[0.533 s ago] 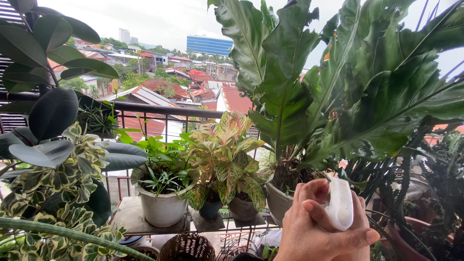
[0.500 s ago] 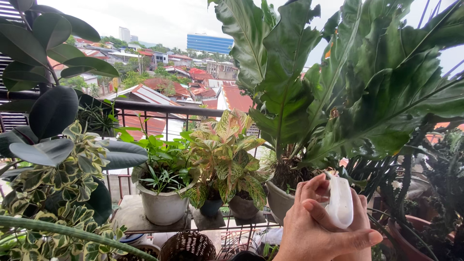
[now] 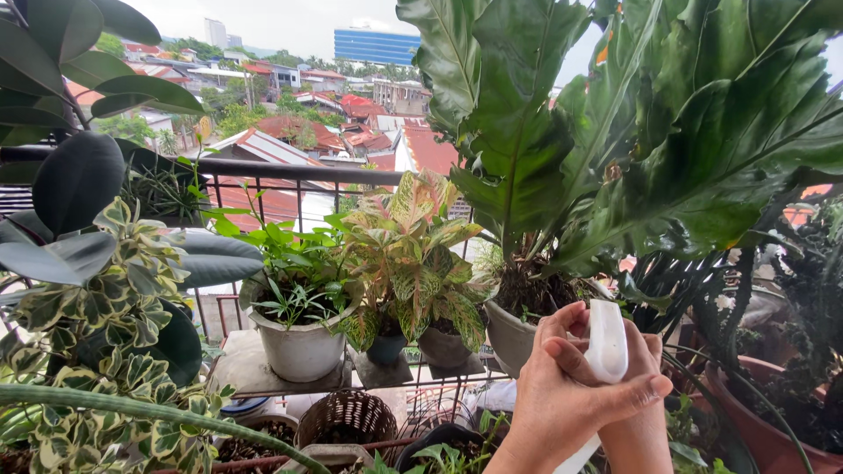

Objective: The person sprays water on various potted plants on a balcony using a white spray bottle. They move between different plants, misting the leaves and occasionally refilling the bottle from a pink container.

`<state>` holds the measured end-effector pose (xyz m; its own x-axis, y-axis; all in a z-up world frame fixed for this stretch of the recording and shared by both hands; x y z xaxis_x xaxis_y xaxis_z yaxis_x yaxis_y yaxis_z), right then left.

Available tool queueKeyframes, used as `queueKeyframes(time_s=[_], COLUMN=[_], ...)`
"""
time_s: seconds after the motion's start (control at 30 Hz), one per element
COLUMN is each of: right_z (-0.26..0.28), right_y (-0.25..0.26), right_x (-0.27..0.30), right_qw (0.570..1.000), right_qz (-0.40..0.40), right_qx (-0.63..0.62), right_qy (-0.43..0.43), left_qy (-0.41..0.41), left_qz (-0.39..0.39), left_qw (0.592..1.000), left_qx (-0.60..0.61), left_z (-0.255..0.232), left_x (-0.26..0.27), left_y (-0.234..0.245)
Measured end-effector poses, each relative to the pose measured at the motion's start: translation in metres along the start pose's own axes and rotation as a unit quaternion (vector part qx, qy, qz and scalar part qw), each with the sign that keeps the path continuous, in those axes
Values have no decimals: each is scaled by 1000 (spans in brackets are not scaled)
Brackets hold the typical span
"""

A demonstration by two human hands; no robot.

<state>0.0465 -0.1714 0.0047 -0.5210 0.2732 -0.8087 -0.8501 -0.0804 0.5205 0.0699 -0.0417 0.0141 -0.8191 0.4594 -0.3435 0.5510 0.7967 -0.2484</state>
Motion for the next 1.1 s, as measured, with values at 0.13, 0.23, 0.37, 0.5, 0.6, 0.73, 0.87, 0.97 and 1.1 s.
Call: queueKeyframes(time_s=[0.13, 0.23, 0.37, 0.5, 0.6, 0.73, 0.87, 0.97, 1.1], right_z=[-14, -30, -27, -6, -7, -5, -6, -4, -5], right_y=[-19, -47, -34, -21, -15, -12, -18, -16, -13], right_x=[18, 32, 25, 16, 21, 26, 18, 17, 17], right_qw=[974, 882, 973, 993, 979, 972, 983, 982, 982], right_qz=[12, 30, 44, 64, 59, 3, 11, 12, 8], right_qx=[-194, -393, -153, -18, -84, -170, -113, -132, -133], right_qy=[-119, -257, -168, -96, -176, -163, -144, -134, -135], left_qy=[49, 80, 75, 60, 48, 53, 50, 46, 19], left_qz=[-31, -37, -31, 6, 7, -15, -25, -3, -12], left_qw=[998, 996, 996, 997, 999, 998, 998, 998, 999], left_qx=[-31, -31, -35, -37, -19, -25, -28, -33, -39], left_z=[33, 53, 62, 55, 43, 31, 25, 23, 15], left_x=[-9, -13, -16, -19, -13, -8, -9, -9, -6], left_y=[8, 12, 8, 4, 4, 6, 9, 8, 9])
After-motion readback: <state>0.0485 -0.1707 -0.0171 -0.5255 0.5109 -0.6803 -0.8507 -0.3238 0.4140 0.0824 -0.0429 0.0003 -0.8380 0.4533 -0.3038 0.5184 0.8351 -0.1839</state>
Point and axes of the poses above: each hand's wrist, its own x-axis away from the middle knuckle, its own y-axis out of the back of the hand, z = x × y, the point moved 8 cm from there along -x, towards the middle knuckle, and after that the axes turned 2 degrees about x, right-handed, at the moved point
